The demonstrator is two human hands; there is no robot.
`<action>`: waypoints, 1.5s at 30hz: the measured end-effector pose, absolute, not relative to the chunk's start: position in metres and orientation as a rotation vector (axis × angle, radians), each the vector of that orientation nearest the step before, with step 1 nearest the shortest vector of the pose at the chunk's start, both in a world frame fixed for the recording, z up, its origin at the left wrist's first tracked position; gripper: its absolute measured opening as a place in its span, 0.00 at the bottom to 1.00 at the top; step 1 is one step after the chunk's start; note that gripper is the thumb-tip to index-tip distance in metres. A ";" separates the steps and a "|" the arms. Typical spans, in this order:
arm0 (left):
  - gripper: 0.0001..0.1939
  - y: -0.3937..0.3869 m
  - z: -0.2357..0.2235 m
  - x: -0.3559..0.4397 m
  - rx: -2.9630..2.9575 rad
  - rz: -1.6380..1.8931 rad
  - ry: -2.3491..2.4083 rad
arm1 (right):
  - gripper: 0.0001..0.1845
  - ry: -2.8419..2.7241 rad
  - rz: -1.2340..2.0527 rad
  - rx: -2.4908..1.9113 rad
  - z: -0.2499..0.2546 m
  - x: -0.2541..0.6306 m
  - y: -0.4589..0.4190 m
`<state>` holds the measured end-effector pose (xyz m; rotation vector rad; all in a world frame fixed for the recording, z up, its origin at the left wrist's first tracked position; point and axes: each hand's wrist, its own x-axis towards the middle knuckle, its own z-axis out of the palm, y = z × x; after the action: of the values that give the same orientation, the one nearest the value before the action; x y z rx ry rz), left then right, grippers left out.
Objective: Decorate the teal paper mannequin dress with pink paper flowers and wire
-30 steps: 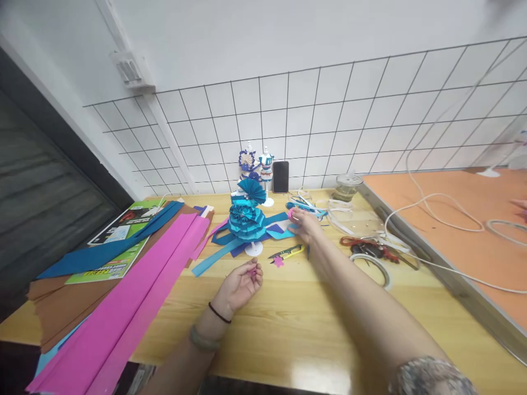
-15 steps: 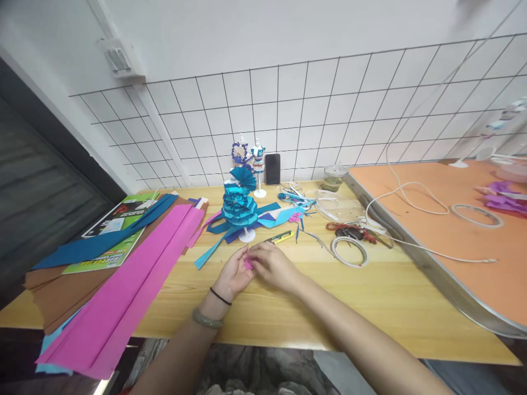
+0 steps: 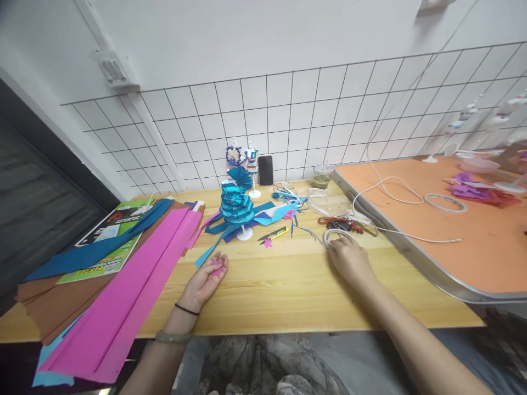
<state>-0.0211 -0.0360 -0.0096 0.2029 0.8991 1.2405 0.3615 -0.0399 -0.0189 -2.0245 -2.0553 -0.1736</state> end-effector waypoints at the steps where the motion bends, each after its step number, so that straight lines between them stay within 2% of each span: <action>1: 0.16 -0.036 -0.008 -0.027 0.210 1.254 0.906 | 0.16 -2.054 -0.183 -2.069 -0.023 0.369 -0.043; 9: 0.14 -0.038 -0.002 -0.071 0.264 1.333 0.939 | 0.18 -1.955 -0.119 -2.016 -0.034 0.392 -0.046; 22: 0.13 -0.073 0.000 -0.123 0.148 1.489 0.923 | 0.19 -1.979 -0.405 -2.048 -0.031 0.364 -0.047; 26: 0.14 -0.086 0.000 -0.130 0.133 1.525 0.925 | 0.18 -2.143 -0.329 -1.635 -0.017 0.299 -0.039; 31: 0.14 -0.115 0.004 -0.131 0.132 1.545 0.916 | 0.15 -2.457 0.020 -0.922 0.009 0.157 -0.040; 34: 0.13 -0.138 0.006 -0.139 0.148 1.579 0.936 | 0.14 -2.594 0.089 -0.627 0.020 0.078 -0.044; 37: 0.14 -0.161 0.008 -0.156 0.090 1.662 1.003 | 0.17 -2.734 0.076 -0.372 0.022 0.016 -0.049; 42: 0.17 -0.200 0.023 -0.197 -0.021 1.870 1.104 | 0.33 -2.833 -0.047 0.070 0.003 -0.055 -0.077; 43: 0.17 -0.207 0.026 -0.206 -0.047 1.916 1.120 | 0.34 -2.829 -0.070 0.110 -0.003 -0.065 -0.085; 45: 0.17 -0.221 0.032 -0.221 -0.107 1.990 1.134 | 0.29 -2.810 -0.079 0.079 -0.012 -0.081 -0.098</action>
<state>-0.2209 -0.2205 0.0321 -0.1067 1.1337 1.9901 -0.0808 -0.0977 -0.0119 0.0787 -2.8104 -0.0789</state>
